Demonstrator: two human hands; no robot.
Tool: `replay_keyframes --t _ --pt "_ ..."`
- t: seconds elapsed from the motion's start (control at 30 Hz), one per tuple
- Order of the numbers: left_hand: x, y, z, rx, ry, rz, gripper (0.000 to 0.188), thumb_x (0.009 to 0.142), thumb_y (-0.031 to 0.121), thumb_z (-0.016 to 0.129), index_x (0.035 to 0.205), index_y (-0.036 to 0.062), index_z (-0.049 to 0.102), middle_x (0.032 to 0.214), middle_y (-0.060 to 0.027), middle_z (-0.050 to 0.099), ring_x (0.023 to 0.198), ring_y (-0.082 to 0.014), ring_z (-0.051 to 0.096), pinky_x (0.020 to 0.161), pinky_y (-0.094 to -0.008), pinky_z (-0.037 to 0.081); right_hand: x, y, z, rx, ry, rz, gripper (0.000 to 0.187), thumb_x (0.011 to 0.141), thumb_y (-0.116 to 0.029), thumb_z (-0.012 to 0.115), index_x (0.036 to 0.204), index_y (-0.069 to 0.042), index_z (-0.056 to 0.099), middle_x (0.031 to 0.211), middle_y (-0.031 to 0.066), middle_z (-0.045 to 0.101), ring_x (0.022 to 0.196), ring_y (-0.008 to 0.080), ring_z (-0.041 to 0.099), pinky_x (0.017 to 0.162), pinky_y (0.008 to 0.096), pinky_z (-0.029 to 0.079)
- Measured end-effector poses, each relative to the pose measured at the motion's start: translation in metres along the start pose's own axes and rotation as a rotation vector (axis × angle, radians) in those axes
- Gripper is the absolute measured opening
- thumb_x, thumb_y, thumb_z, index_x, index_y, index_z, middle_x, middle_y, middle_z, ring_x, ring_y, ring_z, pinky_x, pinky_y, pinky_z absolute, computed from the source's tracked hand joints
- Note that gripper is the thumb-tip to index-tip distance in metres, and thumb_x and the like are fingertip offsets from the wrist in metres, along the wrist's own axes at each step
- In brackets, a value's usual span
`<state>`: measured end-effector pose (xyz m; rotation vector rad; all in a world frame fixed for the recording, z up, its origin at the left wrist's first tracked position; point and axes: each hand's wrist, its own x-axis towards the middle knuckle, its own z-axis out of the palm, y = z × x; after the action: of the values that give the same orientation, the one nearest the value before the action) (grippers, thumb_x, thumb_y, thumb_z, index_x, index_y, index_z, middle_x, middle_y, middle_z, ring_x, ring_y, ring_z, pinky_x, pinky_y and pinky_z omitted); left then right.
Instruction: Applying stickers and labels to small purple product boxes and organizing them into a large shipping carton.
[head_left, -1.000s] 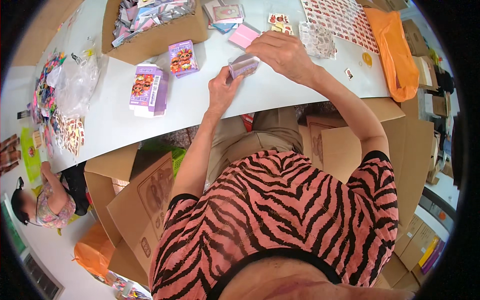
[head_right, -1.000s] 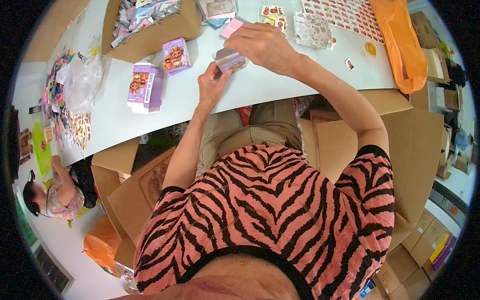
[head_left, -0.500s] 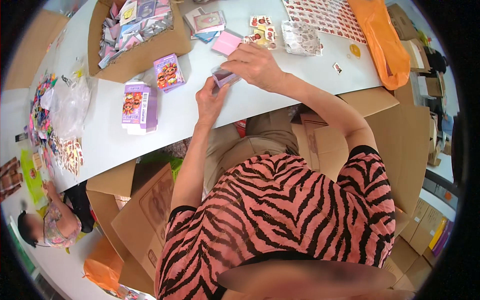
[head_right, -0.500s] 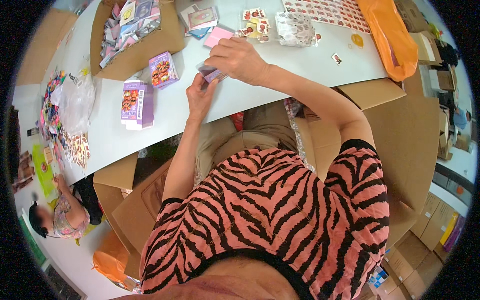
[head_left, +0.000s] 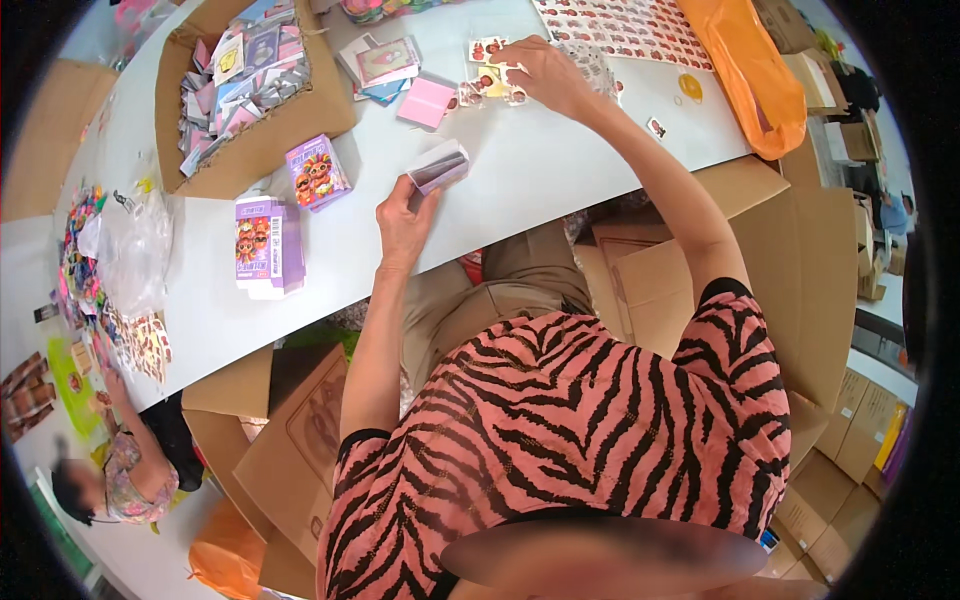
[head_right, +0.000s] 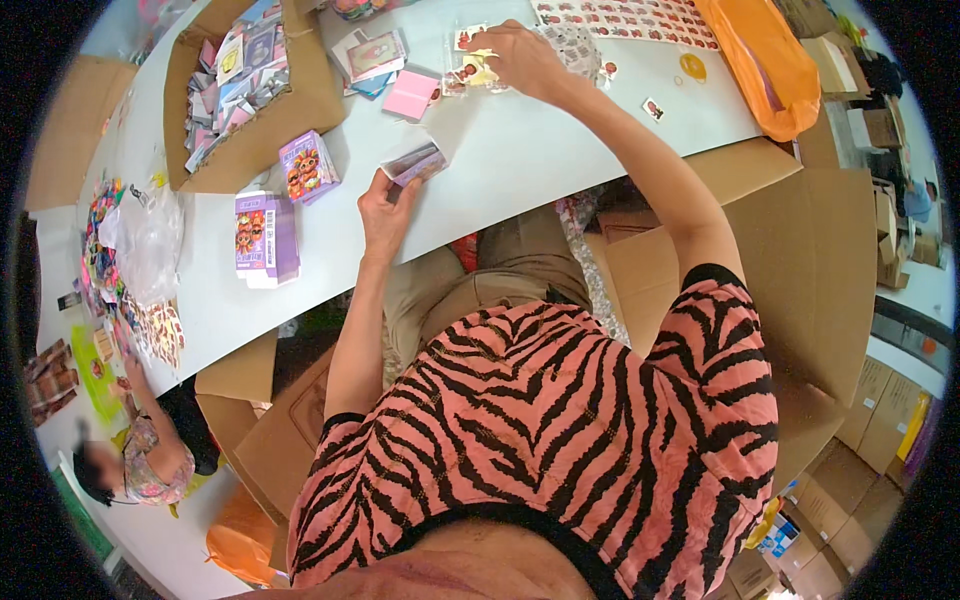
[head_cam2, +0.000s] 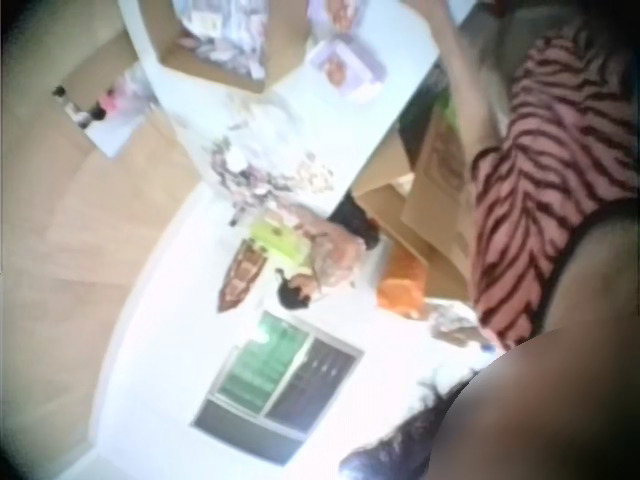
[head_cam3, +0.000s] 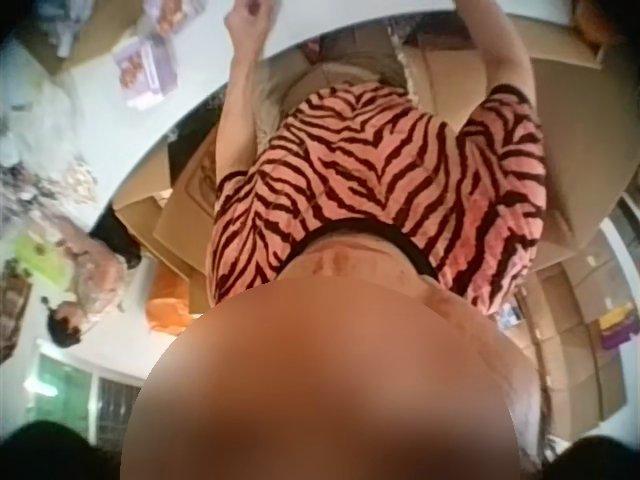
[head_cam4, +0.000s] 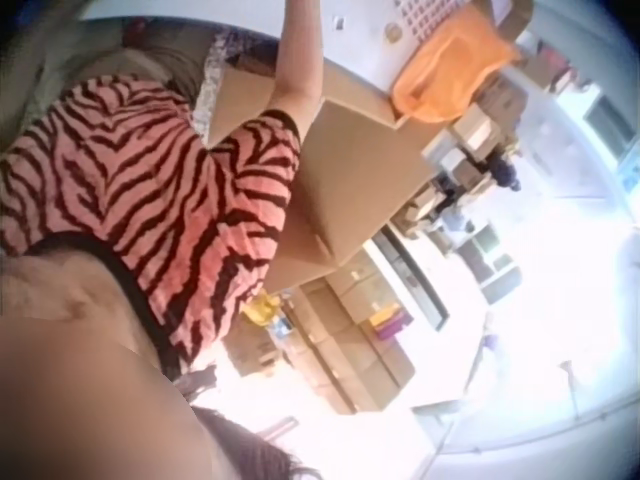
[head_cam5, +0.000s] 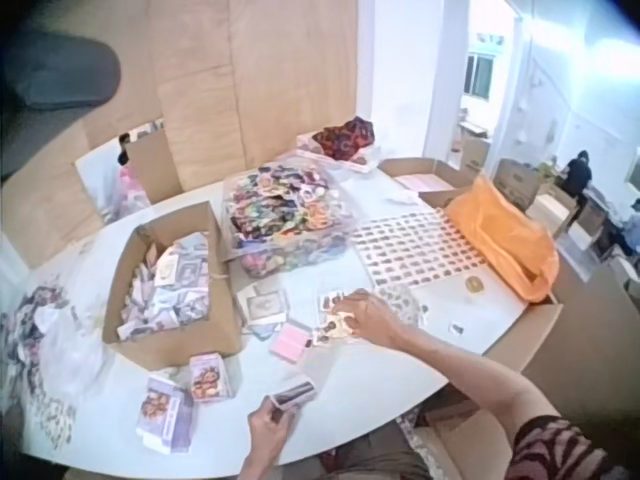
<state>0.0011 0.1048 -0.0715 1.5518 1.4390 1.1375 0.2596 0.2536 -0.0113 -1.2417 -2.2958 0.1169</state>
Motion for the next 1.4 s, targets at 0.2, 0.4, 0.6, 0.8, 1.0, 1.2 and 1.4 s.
replay_keyframes --t 0.2,0.4,0.6,0.8,1.0,1.2,1.4 --pt "0.0 0.002 0.001 -0.033 0.005 0.006 0.023 0.08 0.01 0.07 0.1 0.0026 0.062 0.087 -0.0116 0.069 0.073 -0.0198 0.065 0.07 -0.0313 0.05 0.011 0.031 0.011 -0.279 -0.234 -0.147 0.029 0.076 -0.005 0.063 0.105 -0.011 0.066 0.121 0.0064 0.06 0.117 0.0249 0.05 0.099 0.0385 0.041" --pt "0.0 0.004 0.003 -0.054 0.01 0.006 0.023 0.081 0.011 0.07 0.101 0.0027 0.061 0.088 -0.0108 0.07 0.074 -0.018 0.065 0.071 -0.0301 0.05 0.016 0.036 0.003 -0.26 -0.306 -0.136 0.012 0.075 -0.002 0.064 0.086 -0.007 0.065 0.115 0.0041 0.059 0.114 0.0251 0.051 0.099 0.0378 0.041" --pt "-0.001 -0.001 0.002 -0.041 0.001 -0.028 0.023 0.081 0.009 0.07 0.101 0.0023 0.061 0.089 -0.0114 0.069 0.074 -0.0186 0.064 0.071 -0.0298 0.05 0.025 0.007 -0.041 -0.004 -0.237 -0.135 0.004 0.079 -0.006 0.064 0.082 -0.004 0.063 0.1 0.0034 0.064 0.102 0.0252 0.057 0.092 0.0374 0.044" --pt "0.003 -0.001 0.003 -0.028 0.004 0.053 0.023 0.08 0.01 0.07 0.1 0.0019 0.061 0.086 -0.0129 0.067 0.071 -0.0225 0.063 0.069 -0.0315 0.05 0.012 -0.085 -0.057 0.397 -0.128 -0.2 0.007 0.078 -0.008 0.066 0.078 -0.003 0.061 0.107 0.0064 0.064 0.105 0.0271 0.056 0.091 0.035 0.045" --pt "0.001 0.002 0.003 0.005 0.009 0.02 0.023 0.079 0.011 0.07 0.097 0.0019 0.06 0.082 -0.0129 0.066 0.069 -0.0235 0.063 0.066 -0.0325 0.05 -0.004 -0.116 -0.029 0.107 -0.144 -0.407 0.008 0.073 -0.01 0.068 0.076 -0.007 0.062 0.114 0.0056 0.059 0.112 0.0248 0.052 0.094 0.0415 0.042" --pt "0.001 0.009 0.001 0.03 -0.044 0.015 0.024 0.082 0.008 0.069 0.103 -0.001 0.061 0.089 -0.0088 0.069 0.078 -0.0095 0.06 0.073 -0.0277 0.05 -0.014 -0.113 -0.026 0.078 -0.144 -0.363 0.013 0.074 -0.012 0.069 0.083 -0.008 0.061 0.119 0.0044 0.057 0.114 0.0267 0.05 0.096 0.0412 0.042" --pt "-0.001 0.001 0.0 -0.043 -0.02 0.009 0.025 0.083 0.008 0.068 0.105 -0.001 0.061 0.091 -0.0111 0.069 0.081 -0.0102 0.061 0.074 -0.028 0.051 0.005 -0.039 -0.04 0.189 -0.101 0.07 0.019 0.079 -0.01 0.066 0.097 -0.007 0.064 0.117 0.0087 0.061 0.103 0.0277 0.059 0.087 0.0387 0.048"
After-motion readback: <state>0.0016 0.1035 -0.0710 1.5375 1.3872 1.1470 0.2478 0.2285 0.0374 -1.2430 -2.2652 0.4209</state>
